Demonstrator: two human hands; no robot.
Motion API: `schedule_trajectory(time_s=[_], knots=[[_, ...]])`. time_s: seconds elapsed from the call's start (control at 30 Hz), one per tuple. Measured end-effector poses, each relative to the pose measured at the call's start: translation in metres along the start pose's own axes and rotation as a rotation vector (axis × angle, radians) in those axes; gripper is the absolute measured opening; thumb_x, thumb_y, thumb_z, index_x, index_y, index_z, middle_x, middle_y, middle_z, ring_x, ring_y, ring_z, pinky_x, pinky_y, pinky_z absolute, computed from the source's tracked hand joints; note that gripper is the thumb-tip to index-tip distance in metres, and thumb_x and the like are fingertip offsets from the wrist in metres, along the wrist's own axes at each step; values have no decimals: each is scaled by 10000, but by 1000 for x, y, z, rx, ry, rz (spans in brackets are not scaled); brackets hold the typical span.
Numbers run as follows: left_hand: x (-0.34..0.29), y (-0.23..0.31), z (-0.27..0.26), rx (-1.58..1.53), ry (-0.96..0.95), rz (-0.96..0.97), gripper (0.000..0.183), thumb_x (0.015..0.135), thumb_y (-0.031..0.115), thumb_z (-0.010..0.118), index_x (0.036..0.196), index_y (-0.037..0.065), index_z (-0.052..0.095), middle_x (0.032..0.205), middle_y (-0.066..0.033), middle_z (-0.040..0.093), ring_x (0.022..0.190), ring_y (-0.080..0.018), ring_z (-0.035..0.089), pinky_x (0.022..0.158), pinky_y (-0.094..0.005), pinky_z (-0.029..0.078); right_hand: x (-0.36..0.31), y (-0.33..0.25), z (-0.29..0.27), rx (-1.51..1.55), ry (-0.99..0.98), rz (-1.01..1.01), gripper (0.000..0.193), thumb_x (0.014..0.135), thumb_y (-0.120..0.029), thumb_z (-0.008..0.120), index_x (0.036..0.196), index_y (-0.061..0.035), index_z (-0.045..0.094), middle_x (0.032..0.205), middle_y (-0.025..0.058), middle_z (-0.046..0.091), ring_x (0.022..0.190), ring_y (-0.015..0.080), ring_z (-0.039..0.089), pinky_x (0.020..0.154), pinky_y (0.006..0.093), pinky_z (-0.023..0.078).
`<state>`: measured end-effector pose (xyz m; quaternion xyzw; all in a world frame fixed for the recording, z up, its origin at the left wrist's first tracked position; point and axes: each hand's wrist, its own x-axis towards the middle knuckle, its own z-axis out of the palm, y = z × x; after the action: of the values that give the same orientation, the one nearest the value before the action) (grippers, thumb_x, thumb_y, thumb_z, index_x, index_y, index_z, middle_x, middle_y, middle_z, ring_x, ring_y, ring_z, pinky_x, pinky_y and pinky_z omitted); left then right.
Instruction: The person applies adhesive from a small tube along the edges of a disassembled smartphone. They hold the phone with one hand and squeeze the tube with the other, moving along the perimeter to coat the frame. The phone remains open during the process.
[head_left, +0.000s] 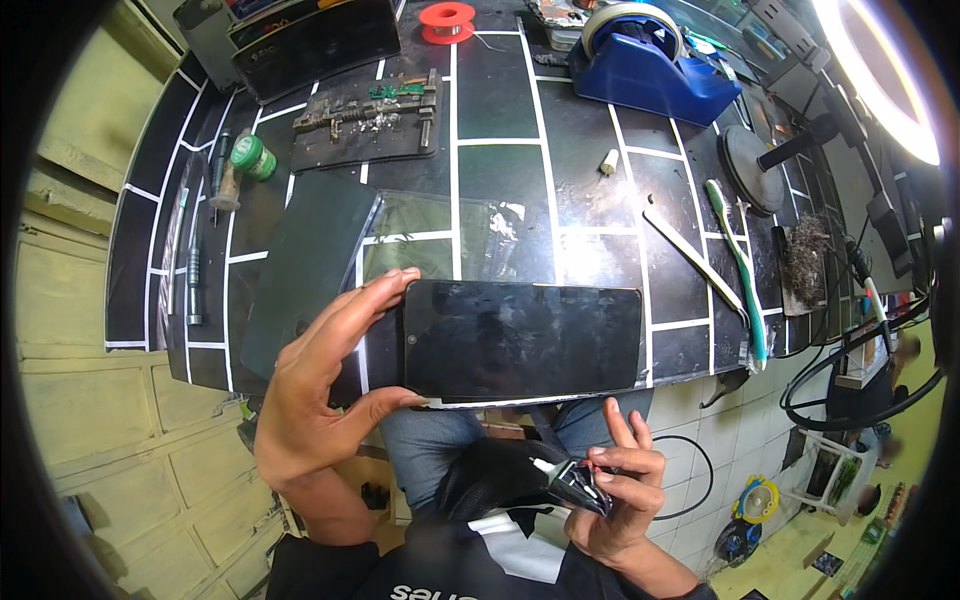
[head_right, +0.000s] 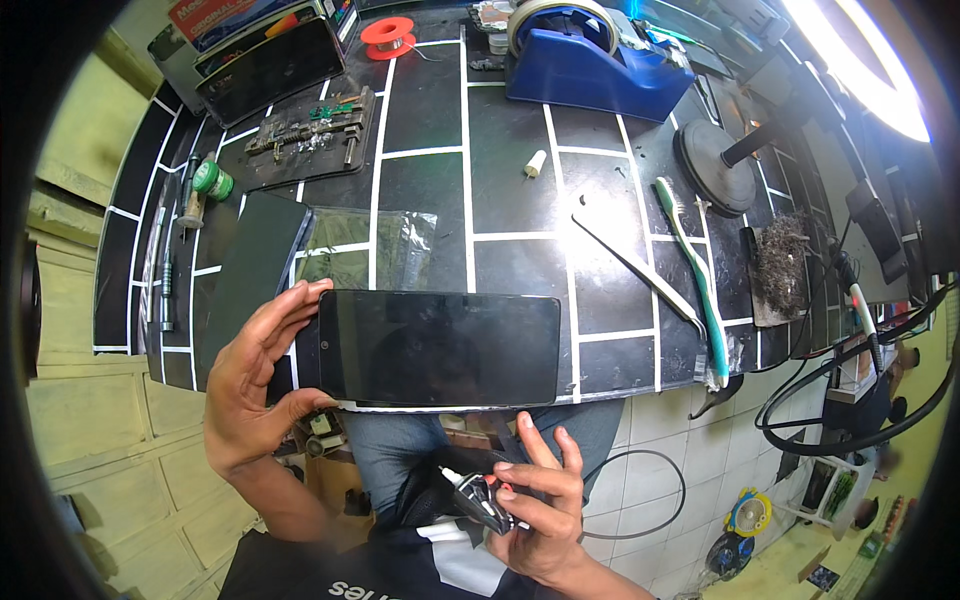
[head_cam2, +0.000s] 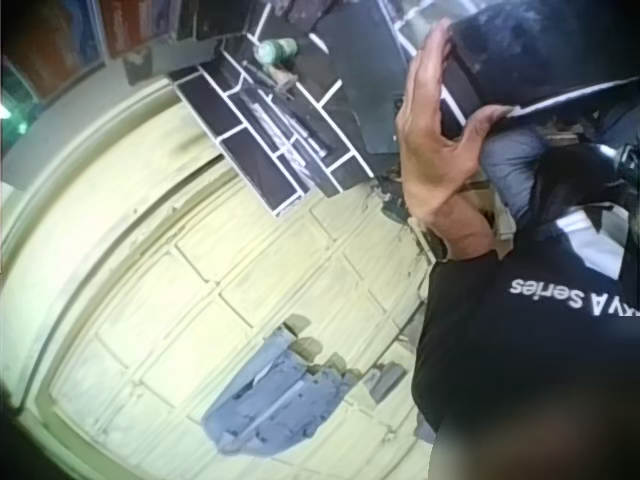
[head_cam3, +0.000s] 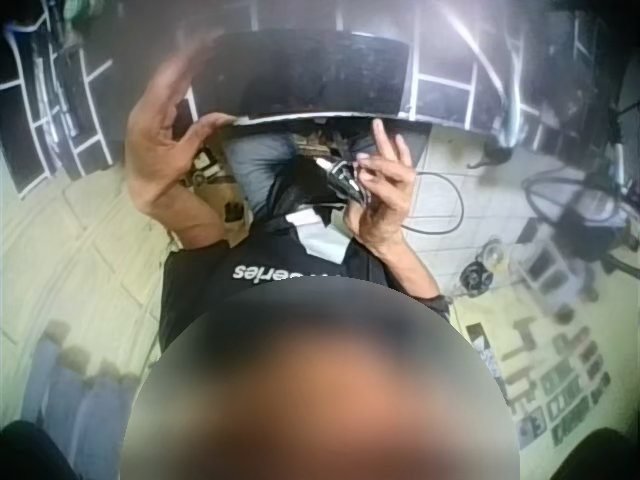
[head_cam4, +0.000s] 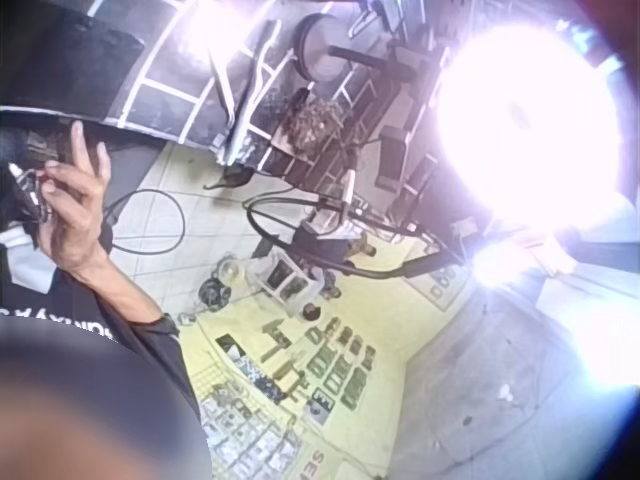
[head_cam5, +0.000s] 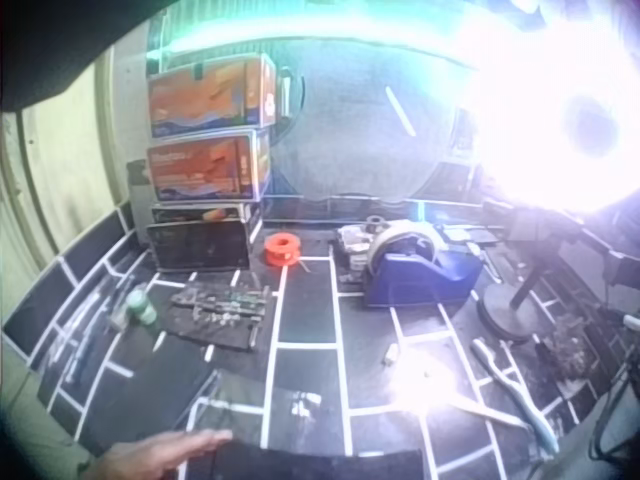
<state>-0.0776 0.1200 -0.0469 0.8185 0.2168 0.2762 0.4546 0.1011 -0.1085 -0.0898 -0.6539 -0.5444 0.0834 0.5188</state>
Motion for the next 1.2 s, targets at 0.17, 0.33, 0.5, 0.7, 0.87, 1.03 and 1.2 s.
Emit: schedule_trajectory(time_s=[0.17,0.33,0.5,0.7,0.87,1.03,1.2], knots=[[0,0,0,3,-3,-2,787,736,82,830,1414,-51,454,1399,-239,544,1293,-346,547,1066,-404,452,5,-3,4,26,-55,1,426,778,91,719,1066,-117,485,1039,102,617,1227,469,579,1151,614,198],[0,1,0,3,-2,-6,784,736,86,830,1413,-48,459,1400,-237,544,1291,-345,549,1063,-407,455,14,-11,3,189,-209,-23,382,764,88,732,1023,-120,542,1026,61,636,1208,395,617,1148,649,187],[0,0,-4,44,-27,-5,796,732,83,828,1422,-45,452,1398,-221,550,1283,-346,554,1065,-411,449,6,-6,-4,287,-182,-85,338,822,-185,777,1047,-156,526,1019,67,593,1109,360,644,1125,636,261],[1,-1,1,-69,-1,-32,775,748,101,816,1422,-32,457,1409,-197,546,1282,-324,555,1071,-387,438,13,-11,10,277,-146,-147,429,853,-392,769,1100,-173,495,1049,99,517,1058,320,594,1015,585,412],[0,0,-7,-23,-102,-18,845,777,87,814,1464,-88,355,1452,-249,470,1361,-313,470,1148,-414,371,31,-26,31,245,132,-156,346,795,-230,815,1064,-205,598,1072,76,517,1050,271,567,911,480,457],[0,-3,-7,-34,-83,2,838,770,71,812,1462,-84,366,1447,-245,480,1359,-313,474,1146,-412,374,33,-16,33,87,-77,-284,369,745,-166,825,1062,-271,669,1056,36,508,1024,238,568,847,417,444],[0,2,-4,-18,-58,-21,842,730,20,817,1453,-71,395,1439,-227,498,1346,-313,492,1127,-405,402,36,-15,39,187,218,-211,282,773,-197,799,1008,-273,662,1093,62,472,1117,292,537,990,509,435]])
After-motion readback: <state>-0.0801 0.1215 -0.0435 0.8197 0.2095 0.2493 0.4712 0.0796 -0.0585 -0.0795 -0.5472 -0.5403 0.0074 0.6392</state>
